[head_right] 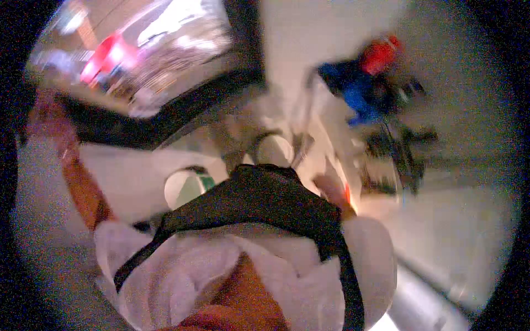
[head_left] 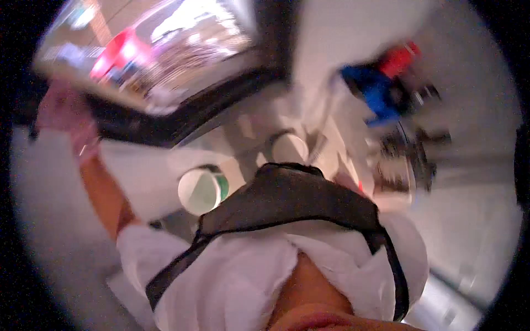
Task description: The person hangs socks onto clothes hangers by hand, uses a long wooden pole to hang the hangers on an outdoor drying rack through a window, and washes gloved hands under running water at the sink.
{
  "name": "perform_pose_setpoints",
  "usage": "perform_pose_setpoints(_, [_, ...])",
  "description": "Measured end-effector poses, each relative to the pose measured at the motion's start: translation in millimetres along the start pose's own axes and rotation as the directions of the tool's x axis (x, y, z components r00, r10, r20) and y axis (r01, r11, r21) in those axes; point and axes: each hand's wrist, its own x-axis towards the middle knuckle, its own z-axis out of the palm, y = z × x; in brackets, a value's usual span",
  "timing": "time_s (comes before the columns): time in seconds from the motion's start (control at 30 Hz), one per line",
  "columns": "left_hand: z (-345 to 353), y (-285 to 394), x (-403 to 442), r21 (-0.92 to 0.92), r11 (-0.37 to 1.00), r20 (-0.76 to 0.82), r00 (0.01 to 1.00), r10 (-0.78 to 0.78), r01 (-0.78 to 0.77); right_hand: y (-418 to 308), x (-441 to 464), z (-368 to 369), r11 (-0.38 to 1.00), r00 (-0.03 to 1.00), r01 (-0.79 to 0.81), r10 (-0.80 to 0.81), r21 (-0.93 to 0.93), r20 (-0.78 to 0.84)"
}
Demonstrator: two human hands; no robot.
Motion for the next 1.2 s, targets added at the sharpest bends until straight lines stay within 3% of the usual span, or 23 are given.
perform_pose_setpoints(0.07, [50.1, -9.8, 14.8, 0.580, 0.814, -0.008, 1.000, -0.018, 0.019, -14.2, -0.2, 16.5, 0.995, 0.997, -0.027, 0.020, -0.094, -0.074])
perform_pose_setpoints(0.1, [64.1, -8.7, 18.3, 0.718, 0.696, -0.013, 0.999, -0.032, 0.032, -21.6, 1.0, 18.5, 0.991, 0.992, -0.060, 0.045, -0.124, -0.119])
perform_pose_setpoints(0.13, [76.7, -13.6, 21.9, 0.785, 0.617, -0.027, 0.998, -0.053, 0.054, -62.2, -15.0, -29.0, 0.957, 0.973, -0.230, 0.220, -0.176, -0.076])
perform_pose_setpoints(0.27, [83.3, -4.8, 29.7, 0.556, 0.830, -0.110, 0.994, 0.024, 0.042, -63.9, -5.4, 19.4, 0.964, 0.951, -0.265, 0.267, 0.036, -0.155])
perform_pose_setpoints(0.33, [89.5, -20.4, 21.8, 0.500, 0.864, -0.150, 0.989, 0.011, 0.066, -75.5, -19.2, 44.0, 0.997, 0.953, -0.073, 0.062, -0.027, -0.296])
perform_pose_setpoints(0.37, [94.9, -27.0, 17.1, 0.471, 0.879, -0.166, 0.986, 0.007, 0.073, -88.5, -17.7, 46.7, 0.930, 0.940, -0.329, 0.340, 0.164, -0.042])
perform_pose_setpoints(0.43, [104.9, -35.7, 8.6, 0.410, 0.909, -0.190, 0.982, 0.004, 0.076, -102.0, -34.6, 69.0, 0.910, 0.939, -0.249, 0.311, 0.332, -0.148])
perform_pose_setpoints(0.47, [109.5, -37.9, 4.7, 0.379, 0.922, -0.201, 0.979, 0.004, 0.074, -131.1, -54.5, 42.4, 0.869, 0.911, -0.346, 0.402, 0.354, -0.095])
perform_pose_setpoints(0.5, [113.8, -39.9, 5.0, 0.360, 0.931, -0.210, 0.978, 0.012, 0.066, -129.2, -52.5, 62.2, 0.860, 0.904, -0.356, 0.417, 0.366, -0.100])
perform_pose_setpoints(0.57, [122.3, -45.2, -3.5, 0.310, 0.949, -0.227, 0.974, 0.019, 0.054, -126.8, -43.9, 103.6, 0.876, 0.889, -0.457, 0.451, 0.155, 0.071])
perform_pose_setpoints(0.6, [127.5, -49.4, -3.4, 0.294, 0.954, -0.237, 0.971, 0.021, 0.052, -141.3, -59.2, 101.6, 0.872, 0.888, -0.461, 0.455, 0.166, 0.072])
perform_pose_setpoints(0.67, [132.2, -54.2, -5.9, 0.248, 0.968, -0.257, 0.966, 0.030, 0.036, -173.4, -101.5, 88.3, 0.923, 0.919, -0.329, 0.361, 0.201, -0.156])
perform_pose_setpoints(0.73, [138.3, -53.8, -9.8, 0.194, 0.981, -0.282, 0.958, 0.045, 0.011, -199.8, -117.2, 79.2, 0.891, 0.910, -0.398, 0.414, 0.219, -0.032])
perform_pose_setpoints(0.8, [150.1, -45.2, -13.3, 0.124, 0.992, -0.316, 0.947, 0.062, -0.024, -219.6, -129.0, 71.1, 0.610, 0.738, -0.658, 0.640, 0.441, 0.214])
perform_pose_setpoints(0.83, [159.0, -34.4, -13.4, 0.086, 0.995, -0.334, 0.940, 0.075, -0.049, -218.2, -126.1, 73.0, 0.701, 0.789, -0.611, 0.579, 0.366, 0.207])
perform_pose_setpoints(0.87, [169.7, -20.5, -14.6, 0.037, 0.996, -0.350, 0.933, 0.087, -0.079, -193.3, -111.4, 135.6, 0.748, 0.808, -0.566, 0.587, 0.347, 0.053])
perform_pose_setpoints(0.9, [179.0, -4.8, -18.0, -0.018, 0.994, -0.365, 0.926, 0.095, -0.109, -182.6, -106.4, 125.6, 0.594, 0.698, -0.702, 0.683, 0.392, 0.214])
perform_pose_setpoints(0.97, [190.2, 25.7, -32.0, -0.147, 0.974, -0.376, 0.920, 0.109, -0.175, -181.7, -125.8, 75.1, 0.586, 0.729, -0.608, 0.679, 0.535, 0.085])
perform_pose_setpoints(1.0, [198.9, 40.0, -44.6, -0.224, 0.951, -0.351, 0.928, 0.123, -0.211, -153.8, -110.1, 120.4, 0.620, 0.737, -0.648, 0.657, 0.443, 0.158])
perform_pose_setpoints(1.1, [226.8, 84.4, -128.6, -0.511, 0.822, -0.086, 0.966, 0.244, -0.253, -134.3, -115.6, 177.0, 0.500, 0.668, -0.610, 0.742, 0.615, 0.060])
perform_pose_setpoints(1.13, [229.1, 111.7, -172.3, -0.606, 0.766, 0.081, 0.941, 0.328, -0.215, -128.9, -147.3, 194.8, 0.184, 0.580, -0.526, 0.791, 0.830, 0.192])
perform_pose_setpoints(1.17, [224.8, 137.8, -217.5, -0.663, 0.728, 0.261, 0.858, 0.442, -0.173, -143.8, -180.8, 199.3, 0.143, 0.515, -0.469, 0.846, 0.872, 0.138])
perform_pose_setpoints(1.2, [220.9, 167.5, -266.7, -0.698, 0.700, 0.425, 0.699, 0.574, -0.150, -159.9, -215.2, 200.2, 0.116, 0.443, -0.400, 0.893, 0.909, 0.081])
